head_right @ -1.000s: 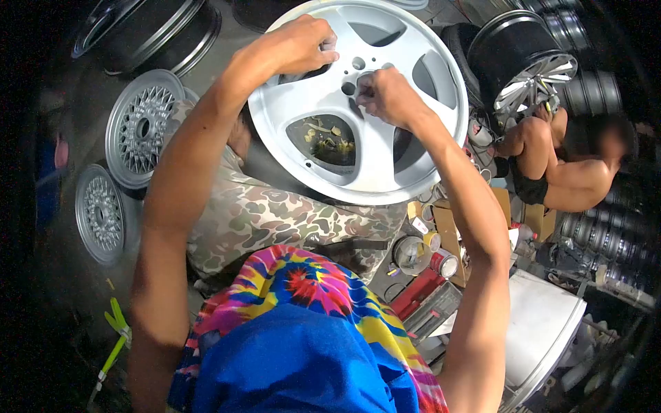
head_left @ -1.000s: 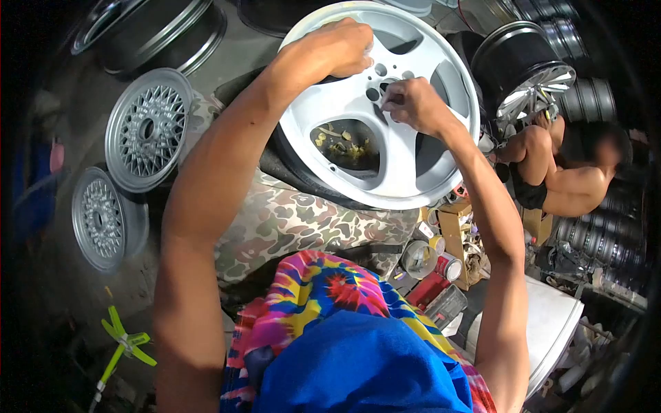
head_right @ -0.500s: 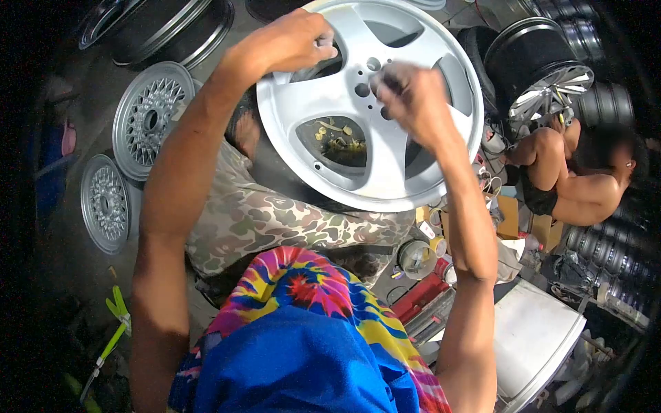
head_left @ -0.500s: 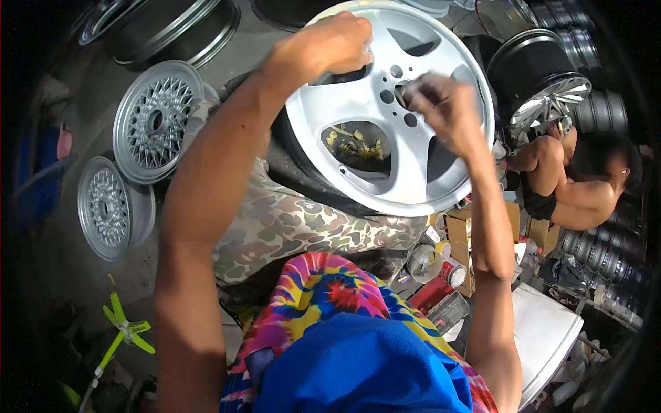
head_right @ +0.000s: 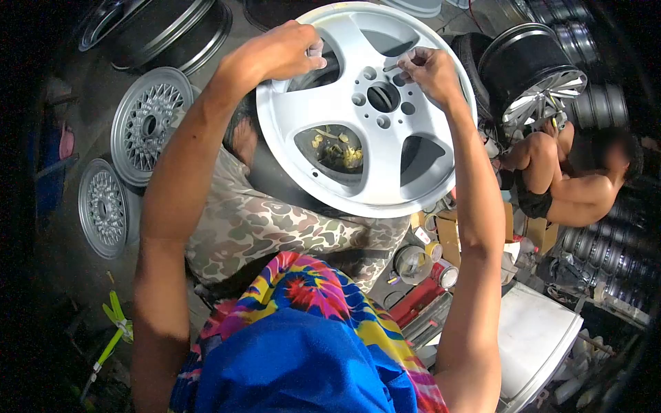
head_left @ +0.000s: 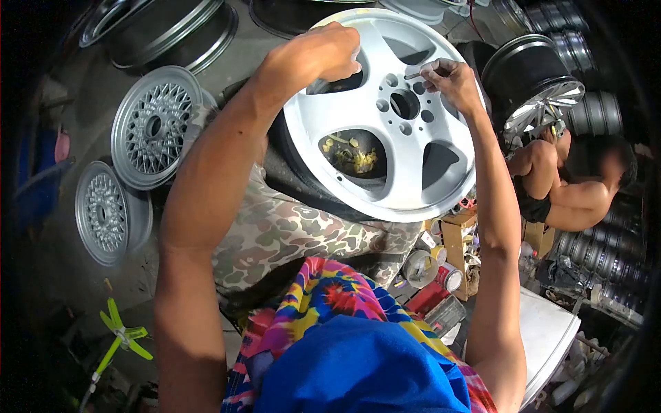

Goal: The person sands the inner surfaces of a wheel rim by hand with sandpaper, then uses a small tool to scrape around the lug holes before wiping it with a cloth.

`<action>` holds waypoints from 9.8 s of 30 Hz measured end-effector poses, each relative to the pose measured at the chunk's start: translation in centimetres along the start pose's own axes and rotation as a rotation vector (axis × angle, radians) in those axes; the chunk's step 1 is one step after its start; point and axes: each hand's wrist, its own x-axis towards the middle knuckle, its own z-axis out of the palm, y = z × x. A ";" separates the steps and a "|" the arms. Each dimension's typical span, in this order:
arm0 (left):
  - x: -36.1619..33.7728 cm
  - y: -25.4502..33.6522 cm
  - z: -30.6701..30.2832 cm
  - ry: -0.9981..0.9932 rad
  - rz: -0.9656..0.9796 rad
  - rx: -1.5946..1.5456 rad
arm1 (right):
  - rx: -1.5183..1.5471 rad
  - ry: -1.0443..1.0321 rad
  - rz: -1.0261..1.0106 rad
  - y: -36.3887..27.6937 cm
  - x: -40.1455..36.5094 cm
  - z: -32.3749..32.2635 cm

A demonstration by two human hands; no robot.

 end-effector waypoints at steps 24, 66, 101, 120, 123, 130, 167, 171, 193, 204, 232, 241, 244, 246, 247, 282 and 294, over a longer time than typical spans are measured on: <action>0.0 0.0 -0.2 -0.067 -0.029 -0.014 | -0.162 -0.028 -0.154 -2.1 1.9 -2.4; -0.6 3.9 5.9 -0.498 -0.065 0.409 | 0.107 0.145 -0.110 -1.0 -11.0 -6.3; -8.9 12.9 5.2 -0.151 0.062 0.154 | 0.777 0.726 0.879 35.5 -38.9 29.2; -13.1 13.7 4.6 -0.135 -0.035 0.152 | 0.769 0.602 0.855 28.7 -50.1 22.9; -12.2 15.6 5.8 -0.127 0.031 0.127 | 0.423 0.463 1.023 25.9 -59.1 24.5; -11.0 18.3 6.5 -0.149 0.202 0.093 | -0.141 0.059 1.281 14.3 -69.0 35.7; 1.7 12.4 -1.7 0.068 0.361 -0.677 | -0.325 1.921 0.331 -2.3 -45.2 -17.7; 1.0 8.9 -3.5 0.194 0.168 -0.914 | -0.616 1.456 0.675 10.9 -31.4 -8.4; -3.8 -2.7 -3.7 0.158 0.112 -0.314 | 0.031 0.316 0.393 3.5 -27.2 -11.7; -2.9 -1.2 -2.5 0.206 0.114 -0.177 | 0.064 -0.492 0.244 -8.3 -12.3 16.7; -4.1 -3.1 -2.3 -0.097 -0.059 0.054 | -0.510 -0.300 -0.105 3.0 -22.9 -3.9; -2.6 -0.9 -0.4 -0.186 -0.024 -0.084 | -0.960 -0.853 0.301 13.3 -9.6 4.7; -3.2 -0.8 -0.4 -0.178 -0.087 -0.026 | -0.935 -0.889 0.266 13.0 -8.5 6.8; -3.8 -0.7 -0.9 -0.186 -0.101 -0.027 | -0.911 -0.907 0.247 13.1 -8.9 8.1; -3.9 -0.8 -1.2 -0.206 -0.111 -0.022 | -0.899 -0.921 0.237 13.1 -8.9 8.5; -11.4 8.1 6.6 -0.771 0.218 0.290 | -0.264 -0.084 -0.084 8.6 -6.7 -7.0; -10.8 7.8 3.2 -0.548 0.318 -0.233 | -0.437 0.113 -0.468 6.5 8.3 -0.5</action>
